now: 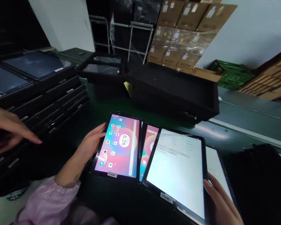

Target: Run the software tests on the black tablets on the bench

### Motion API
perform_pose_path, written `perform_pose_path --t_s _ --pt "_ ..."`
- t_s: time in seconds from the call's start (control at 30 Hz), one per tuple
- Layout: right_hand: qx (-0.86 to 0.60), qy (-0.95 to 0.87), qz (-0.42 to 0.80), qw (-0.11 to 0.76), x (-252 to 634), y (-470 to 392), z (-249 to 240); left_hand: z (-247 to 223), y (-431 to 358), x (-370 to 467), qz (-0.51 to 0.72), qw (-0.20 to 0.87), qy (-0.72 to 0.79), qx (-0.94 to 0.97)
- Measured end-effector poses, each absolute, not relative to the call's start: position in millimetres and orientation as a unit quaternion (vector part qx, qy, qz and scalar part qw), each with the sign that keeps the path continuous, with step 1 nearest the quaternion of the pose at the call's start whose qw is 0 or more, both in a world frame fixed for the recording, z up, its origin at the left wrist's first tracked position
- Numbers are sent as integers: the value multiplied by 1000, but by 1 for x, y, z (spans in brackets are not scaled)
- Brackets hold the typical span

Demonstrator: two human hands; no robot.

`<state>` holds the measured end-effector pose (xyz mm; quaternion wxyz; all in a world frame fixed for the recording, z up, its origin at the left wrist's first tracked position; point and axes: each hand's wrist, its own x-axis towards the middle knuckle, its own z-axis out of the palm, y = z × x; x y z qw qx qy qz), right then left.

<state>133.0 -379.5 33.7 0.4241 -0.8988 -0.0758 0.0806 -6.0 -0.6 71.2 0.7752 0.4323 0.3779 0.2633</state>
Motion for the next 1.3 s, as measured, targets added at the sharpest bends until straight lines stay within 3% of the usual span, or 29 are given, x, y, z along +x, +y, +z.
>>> perform_pose_path --t_s 0.17,0.63,1.0,1.2,1.3 --pt "-884 -36 144 443 130 -374 25 71 -1 -5 274 767 382 437" --pt "-873 12 145 465 129 -373 14 67 -2 -3 243 718 396 518" --pt "-906 29 119 406 131 -341 59 84 -5 -2 235 762 421 432" --pt "-910 53 129 391 128 -325 79 83 -6 2 199 729 471 455" --pt "-933 28 44 356 122 -323 88 81 -7 3 200 733 443 476"
